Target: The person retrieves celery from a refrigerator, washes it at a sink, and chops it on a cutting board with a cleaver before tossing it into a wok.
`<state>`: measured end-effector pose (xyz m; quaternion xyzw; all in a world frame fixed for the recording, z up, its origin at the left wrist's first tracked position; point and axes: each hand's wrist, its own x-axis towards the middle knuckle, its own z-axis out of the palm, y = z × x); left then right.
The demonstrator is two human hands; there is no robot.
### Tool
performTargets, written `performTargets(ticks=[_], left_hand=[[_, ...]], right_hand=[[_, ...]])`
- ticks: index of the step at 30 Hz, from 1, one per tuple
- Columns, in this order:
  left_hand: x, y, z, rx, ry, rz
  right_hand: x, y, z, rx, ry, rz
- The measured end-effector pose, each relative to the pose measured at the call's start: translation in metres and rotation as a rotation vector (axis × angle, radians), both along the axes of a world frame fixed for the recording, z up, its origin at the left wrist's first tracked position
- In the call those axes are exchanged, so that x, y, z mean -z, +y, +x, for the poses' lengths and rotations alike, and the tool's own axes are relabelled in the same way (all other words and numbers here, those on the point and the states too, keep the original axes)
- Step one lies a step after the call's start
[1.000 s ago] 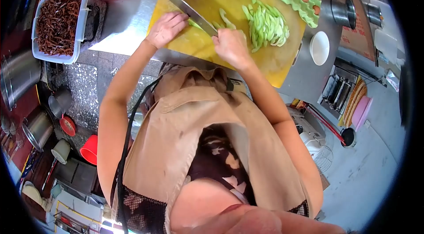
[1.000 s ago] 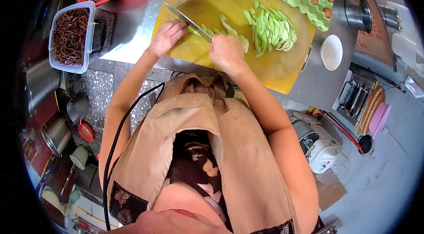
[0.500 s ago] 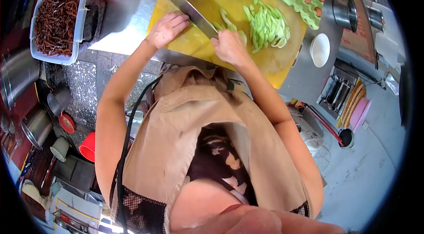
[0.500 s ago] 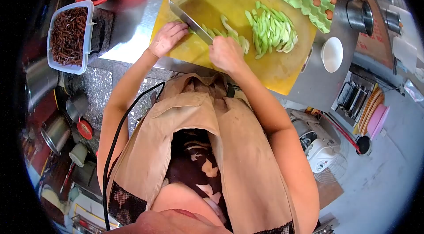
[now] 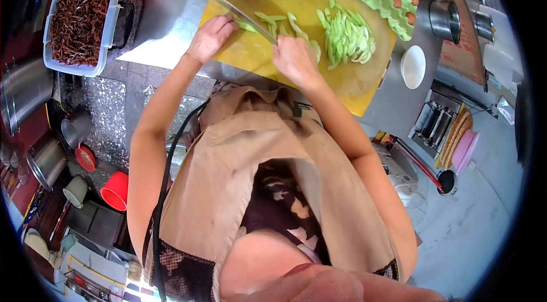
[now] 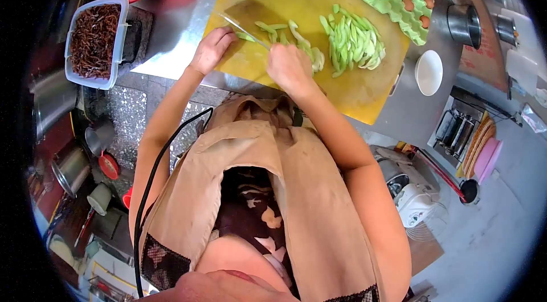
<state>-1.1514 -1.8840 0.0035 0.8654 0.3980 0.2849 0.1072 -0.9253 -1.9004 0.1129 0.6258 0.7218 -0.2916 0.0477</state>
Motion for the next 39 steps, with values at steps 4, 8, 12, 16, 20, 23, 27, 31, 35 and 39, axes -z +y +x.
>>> performTargets(ticks=[4, 8, 12, 16, 20, 23, 27, 31, 35, 39], left_hand=[[0.001, 0.003, 0.002, 0.022, 0.048, 0.077], [0.004, 0.003, 0.002, 0.038, 0.071, 0.077], [0.006, 0.004, 0.002, 0.05, 0.048, 0.087], [0.005, 0.007, -0.001, 0.079, 0.021, 0.076], [0.005, 0.006, -0.002, 0.101, 0.037, 0.069], [0.003, 0.008, 0.002, 0.093, 0.048, 0.116], [-0.002, -0.001, 0.0, 0.031, 0.006, 0.179], [0.002, -0.024, 0.009, -0.265, -0.179, 0.229], [-0.008, -0.026, 0.022, -0.243, -0.221, 0.109], [-0.024, -0.022, 0.056, -0.201, -0.217, -0.005]], right_hand=[[-0.012, 0.001, 0.005, -0.068, -0.031, -0.035], [-0.012, 0.002, 0.007, -0.051, -0.03, -0.062], [0.018, 0.01, 0.0, -0.071, -0.028, -0.18], [0.028, 0.01, -0.006, 0.007, 0.063, -0.051], [0.013, 0.009, -0.002, 0.046, 0.091, -0.125], [0.026, 0.003, -0.003, 0.094, 0.157, -0.121], [0.032, -0.008, -0.009, 0.169, 0.304, -0.184], [0.057, -0.021, -0.006, 0.306, 0.407, -0.317], [0.062, -0.032, 0.062, 0.439, 0.288, -0.214], [0.051, -0.062, 0.122, 0.547, 0.136, 0.131]])
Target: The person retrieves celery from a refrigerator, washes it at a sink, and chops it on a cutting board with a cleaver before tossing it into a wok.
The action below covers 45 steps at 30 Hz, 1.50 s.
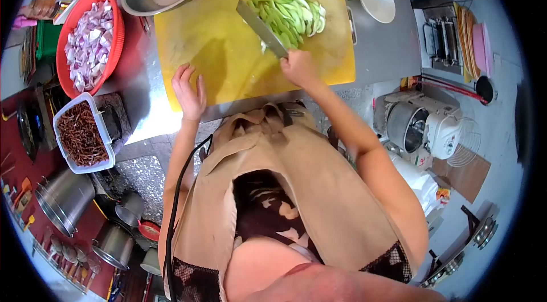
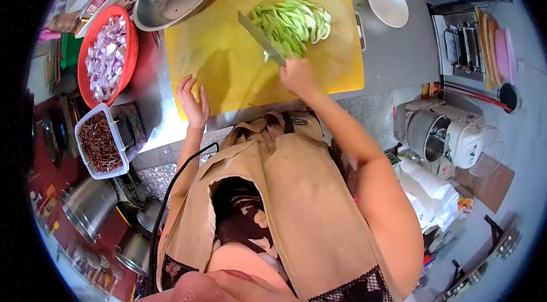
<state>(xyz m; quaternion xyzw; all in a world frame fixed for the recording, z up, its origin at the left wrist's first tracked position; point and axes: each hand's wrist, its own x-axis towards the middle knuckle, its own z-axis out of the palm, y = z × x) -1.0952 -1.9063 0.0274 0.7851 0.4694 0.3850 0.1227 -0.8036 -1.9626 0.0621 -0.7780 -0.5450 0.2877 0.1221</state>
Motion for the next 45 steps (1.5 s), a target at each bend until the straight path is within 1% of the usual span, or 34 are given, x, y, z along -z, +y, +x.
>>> performTargets(ticks=[2, 3, 5, 6, 7, 9, 11, 13, 15, 16, 18, 19, 21, 22, 23, 24, 25, 26, 27, 28, 29, 30, 31, 33, 34, 35, 36, 37, 39, 40, 42, 43, 45], left_hand=[[-0.026, 0.0, 0.025, -0.027, -0.093, -0.007], [-0.038, -0.001, 0.038, -0.019, -0.089, -0.01], [-0.064, -0.005, 0.068, 0.095, -0.092, 0.007], [-0.081, -0.004, 0.088, 0.248, 0.045, -0.075], [-0.091, -0.003, 0.111, 0.397, 0.182, -0.153], [-0.073, -0.008, 0.153, 0.521, 0.33, -0.158], [-0.053, -0.002, 0.178, 0.567, 0.359, -0.15], [-0.03, 0.014, 0.191, 0.601, 0.387, -0.138], [-0.007, 0.043, 0.184, 0.36, 0.524, -0.088], [-0.006, 0.059, 0.182, 0.353, 0.522, -0.083], [-0.005, 0.09, 0.182, 0.218, 0.253, -0.193], [0.0, 0.102, 0.19, 0.212, 0.252, -0.195], [0.018, 0.133, 0.21, 0.214, 0.15, -0.276], [0.024, 0.142, 0.222, 0.232, 0.124, -0.31], [0.025, 0.141, 0.228, 0.226, 0.117, -0.311], [0.027, 0.14, 0.233, 0.23, 0.211, -0.301], [0.027, 0.138, 0.237, 0.228, 0.304, -0.294], [0.026, 0.139, 0.233, 0.285, 0.297, -0.324], [0.025, 0.136, 0.228, 0.277, 0.301, -0.332], [0.026, 0.131, 0.222, 0.361, 0.286, -0.313], [0.025, 0.123, 0.215, 0.446, 0.271, -0.298], [0.023, 0.117, 0.207, 0.437, 0.274, -0.306], [0.016, 0.112, 0.198, 0.428, 0.253, -0.363], [0.008, 0.099, 0.184, 0.404, 0.235, -0.429], [0.007, 0.089, 0.177, 0.363, 0.202, -0.392], [0.003, 0.078, 0.172, 0.322, 0.169, -0.354], [-0.001, 0.064, 0.169, 0.268, 0.102, -0.377], [-0.003, 0.047, 0.169, 0.253, 0.102, -0.382], [-0.001, 0.006, 0.178, 0.066, 0.21, -0.226], [0.005, -0.012, 0.186, 0.052, 0.211, -0.231], [0.019, -0.036, 0.206, 0.003, 0.254, -0.12], [0.02, -0.037, 0.214, -0.012, 0.253, -0.126], [0.018, -0.027, 0.229, -0.116, 0.295, -0.182]], right_hand=[[-0.016, -0.013, 0.016, -0.128, -0.248, 0.133], [-0.027, -0.017, 0.019, -0.12, -0.244, 0.13], [-0.048, -0.023, 0.026, -0.188, -0.473, 0.38], [-0.043, -0.027, 0.033, -0.213, -0.503, 0.493], [-0.039, -0.03, 0.036, -0.206, -0.504, 0.494], [-0.032, -0.034, 0.043, -0.349, -0.54, 0.599], [-0.024, -0.042, 0.052, -0.363, -0.529, 0.586], [-0.027, -0.049, 0.067, -0.388, -0.52, 0.583], [-0.037, -0.063, 0.085, -0.228, -0.471, 0.443], [-0.041, -0.069, 0.093, -0.233, -0.473, 0.449], [-0.043, -0.077, 0.103, 0.07, -0.372, 0.31], [-0.038, -0.076, 0.107, 0.063, -0.372, 0.311], [-0.021, -0.068, 0.117, 0.293, -0.399, 0.419], [-0.016, -0.063, 0.12, 0.288, -0.402, 0.422], [-0.01, -0.056, 0.119, 0.298, -0.43, 0.337], [-0.005, -0.048, 0.118, 0.304, -0.459, 0.252], [0.001, -0.041, 0.116, 0.288, -0.464, 0.254], [0.008, -0.035, 0.108, 0.267, -0.44, 0.217], [0.013, -0.032, 0.098, 0.252, -0.411, 0.176], [0.01, -0.029, 0.086, 0.243, -0.403, 0.167], [0.001, -0.028, 0.075, 0.173, -0.319, 0.196], [-0.005, -0.027, 0.072, 0.101, -0.236, 0.231], [-0.001, -0.028, 0.076, 0.089, -0.23, 0.23], [0.013, -0.031, 0.084, 0.051, -0.077, 0.472], [0.014, -0.035, 0.092, 0.038, -0.066, 0.462], [0.013, -0.041, 0.109, 0.143, 0.186, 0.366], [0.012, -0.046, 0.125, 0.247, 0.434, 0.263], [0.015, -0.055, 0.142, 0.235, 0.439, 0.256], [0.026, -0.075, 0.167, 0.643, 0.771, -0.124], [0.027, -0.077, 0.166, 0.631, 0.77, -0.134], [0.03, -0.075, 0.16, 0.565, 0.74, -0.172], [0.031, -0.068, 0.151, 0.551, 0.737, -0.181], [0.033, -0.044, 0.122, 0.409, 0.743, -0.138]])
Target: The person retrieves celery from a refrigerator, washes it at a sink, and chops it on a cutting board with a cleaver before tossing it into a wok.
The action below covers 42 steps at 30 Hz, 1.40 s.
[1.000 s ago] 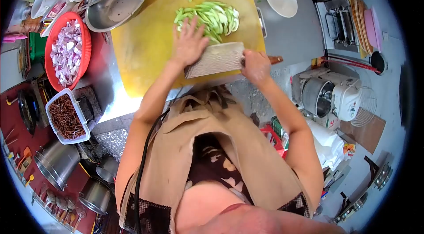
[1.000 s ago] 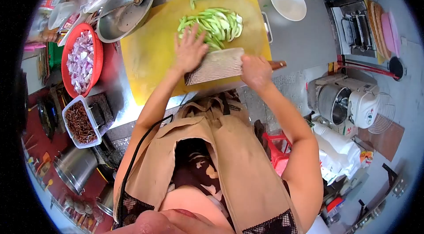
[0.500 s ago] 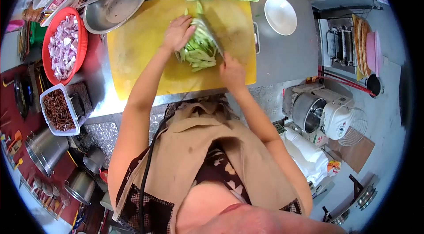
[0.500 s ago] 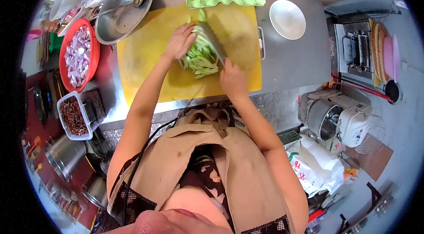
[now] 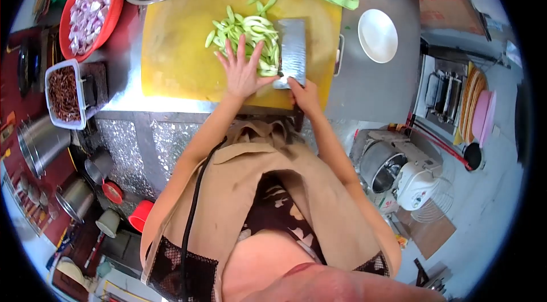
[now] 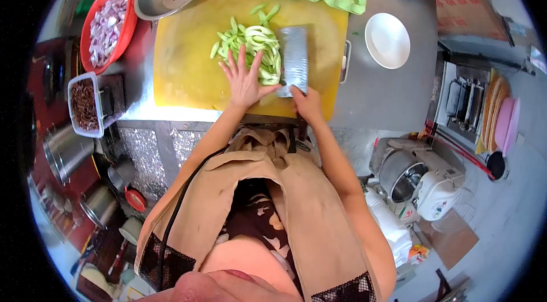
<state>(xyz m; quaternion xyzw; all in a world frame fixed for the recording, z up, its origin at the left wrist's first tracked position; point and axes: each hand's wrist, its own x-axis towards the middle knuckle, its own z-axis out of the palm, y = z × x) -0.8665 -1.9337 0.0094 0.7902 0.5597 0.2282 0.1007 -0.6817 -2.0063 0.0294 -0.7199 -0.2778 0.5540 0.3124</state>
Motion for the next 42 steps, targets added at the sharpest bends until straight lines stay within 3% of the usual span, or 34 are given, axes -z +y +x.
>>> performTargets(ticks=[2, 5, 8, 12, 18, 25, 32, 42], left_hand=[[-0.005, 0.011, 0.005, -0.037, 0.059, -0.062], [-0.002, 0.018, 0.005, -0.095, -0.142, 0.028], [-0.001, 0.021, -0.001, -0.102, -0.259, 0.12], [-0.002, 0.017, -0.005, -0.109, -0.287, 0.185], [-0.033, 0.009, -0.016, -0.051, -0.276, 0.245], [-0.078, 0.017, -0.072, -0.001, -0.319, 0.327], [-0.142, 0.027, -0.222, 0.032, -0.35, 0.426], [-0.246, 0.024, -0.542, -0.139, -0.214, 0.524]], right_hand=[[0.002, 0.019, -0.024, -0.135, 0.003, -0.008], [0.007, 0.03, -0.046, -0.231, 0.112, 0.129], [-0.012, 0.039, -0.059, -0.275, 0.163, 0.046], [0.009, 0.035, -0.061, -0.267, 0.31, 0.073], [-0.013, 0.022, -0.074, -0.227, 0.268, 0.152], [-0.077, 0.024, -0.134, -0.204, 0.169, 0.235], [-0.125, 0.033, -0.281, -0.152, 0.264, 0.316], [-0.215, 0.059, -0.596, -0.331, 0.426, 0.4]])
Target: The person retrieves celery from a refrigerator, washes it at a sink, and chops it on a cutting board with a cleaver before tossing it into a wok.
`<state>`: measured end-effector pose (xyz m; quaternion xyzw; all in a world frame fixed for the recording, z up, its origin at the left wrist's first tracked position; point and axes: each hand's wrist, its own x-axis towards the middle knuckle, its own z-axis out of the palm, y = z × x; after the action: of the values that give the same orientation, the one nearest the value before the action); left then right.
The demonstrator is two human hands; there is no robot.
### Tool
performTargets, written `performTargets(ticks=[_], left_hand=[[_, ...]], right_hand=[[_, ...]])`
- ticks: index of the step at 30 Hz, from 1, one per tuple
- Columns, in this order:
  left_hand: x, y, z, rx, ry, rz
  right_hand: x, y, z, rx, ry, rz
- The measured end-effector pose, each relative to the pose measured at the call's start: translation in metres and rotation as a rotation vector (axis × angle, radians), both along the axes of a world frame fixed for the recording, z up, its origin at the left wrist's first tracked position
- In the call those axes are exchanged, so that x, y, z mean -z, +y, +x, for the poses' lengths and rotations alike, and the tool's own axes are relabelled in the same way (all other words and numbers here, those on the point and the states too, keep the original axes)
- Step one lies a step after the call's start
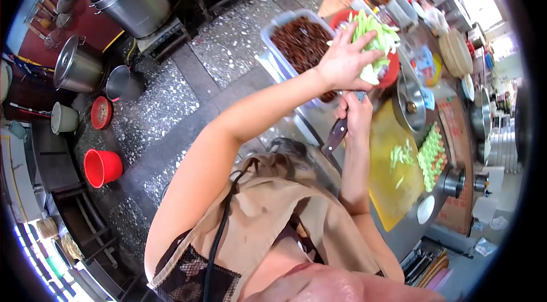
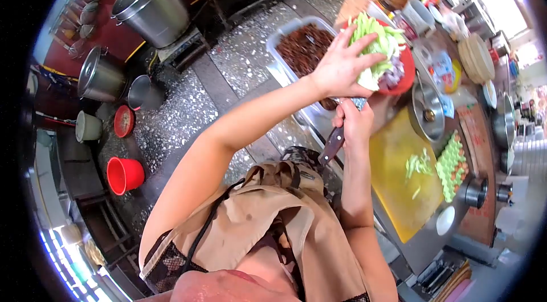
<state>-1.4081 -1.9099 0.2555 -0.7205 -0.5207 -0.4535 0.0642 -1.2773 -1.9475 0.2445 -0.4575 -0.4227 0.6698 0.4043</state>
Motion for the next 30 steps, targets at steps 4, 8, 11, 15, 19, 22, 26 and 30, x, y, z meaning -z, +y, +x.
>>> performTargets(ticks=[4, 8, 11, 15, 19, 22, 26, 30], left_hand=[[-0.004, 0.011, -0.13, -0.104, 0.049, 0.005], [0.004, 0.032, -0.265, -0.206, 0.117, 0.051], [0.006, 0.052, -0.36, -0.256, 0.148, 0.039], [0.01, 0.09, -0.479, -0.286, 0.173, -0.079], [0.008, 0.13, -0.565, -0.296, 0.15, -0.06], [0.02, 0.165, -0.629, -0.294, 0.111, -0.042], [0.056, 0.221, -0.718, -0.286, 0.049, -0.068], [0.096, 0.282, -0.817, -0.281, 0.01, -0.079]], right_hand=[[-0.004, 0.021, -0.126, -0.129, 0.079, -0.008], [0.016, 0.054, -0.26, -0.251, 0.081, 0.057], [0.022, 0.081, -0.356, -0.285, 0.057, 0.051], [0.024, 0.121, -0.472, -0.332, 0.116, 0.012], [0.022, 0.165, -0.563, -0.331, 0.056, -0.003], [0.029, 0.2, -0.625, -0.338, 0.018, 0.021], [0.06, 0.256, -0.714, -0.326, -0.064, -0.012], [0.092, 0.315, -0.815, -0.313, -0.082, -0.015]])
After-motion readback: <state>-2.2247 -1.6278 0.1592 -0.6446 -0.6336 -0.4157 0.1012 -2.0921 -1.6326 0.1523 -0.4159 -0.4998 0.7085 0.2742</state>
